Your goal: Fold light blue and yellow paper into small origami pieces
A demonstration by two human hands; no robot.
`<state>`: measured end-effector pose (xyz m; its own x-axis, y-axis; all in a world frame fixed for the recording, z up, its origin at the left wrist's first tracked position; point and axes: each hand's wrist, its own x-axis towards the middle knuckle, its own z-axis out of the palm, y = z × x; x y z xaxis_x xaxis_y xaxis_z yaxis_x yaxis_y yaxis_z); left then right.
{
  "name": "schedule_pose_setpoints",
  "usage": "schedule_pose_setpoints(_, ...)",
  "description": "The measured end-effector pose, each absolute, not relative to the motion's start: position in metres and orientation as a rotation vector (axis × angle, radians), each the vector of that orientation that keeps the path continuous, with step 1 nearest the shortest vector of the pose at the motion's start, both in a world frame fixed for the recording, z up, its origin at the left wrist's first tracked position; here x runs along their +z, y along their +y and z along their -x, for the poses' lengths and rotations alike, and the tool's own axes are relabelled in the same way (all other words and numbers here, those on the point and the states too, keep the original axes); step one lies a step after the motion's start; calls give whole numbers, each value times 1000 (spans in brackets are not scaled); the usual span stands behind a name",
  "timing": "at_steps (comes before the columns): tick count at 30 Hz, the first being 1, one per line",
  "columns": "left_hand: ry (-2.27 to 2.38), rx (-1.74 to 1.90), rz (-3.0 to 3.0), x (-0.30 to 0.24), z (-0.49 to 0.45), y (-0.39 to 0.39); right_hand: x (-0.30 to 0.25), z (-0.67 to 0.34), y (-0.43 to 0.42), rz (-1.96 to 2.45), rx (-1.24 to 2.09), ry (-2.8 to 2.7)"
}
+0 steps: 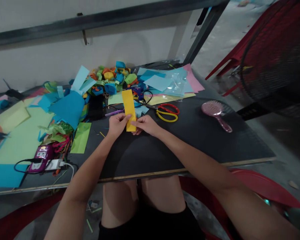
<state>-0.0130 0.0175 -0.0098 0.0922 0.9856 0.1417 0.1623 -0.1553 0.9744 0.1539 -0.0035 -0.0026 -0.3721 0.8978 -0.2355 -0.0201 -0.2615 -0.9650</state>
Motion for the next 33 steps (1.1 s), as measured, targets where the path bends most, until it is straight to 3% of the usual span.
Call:
schedule_pose_setpoints(19,1157,1175,-1586,-9,12,15,-8,-158,-3,1091,1539,-1521)
schedule_pose_setpoints(29,1157,1186,-1887,-5,7,4,-6,-161,-7,1075,1114,-1845)
schedule_pose_setpoints(33,1133,1168,-1938,-6,6,6,-7,-161,-9,1072,944,-1734)
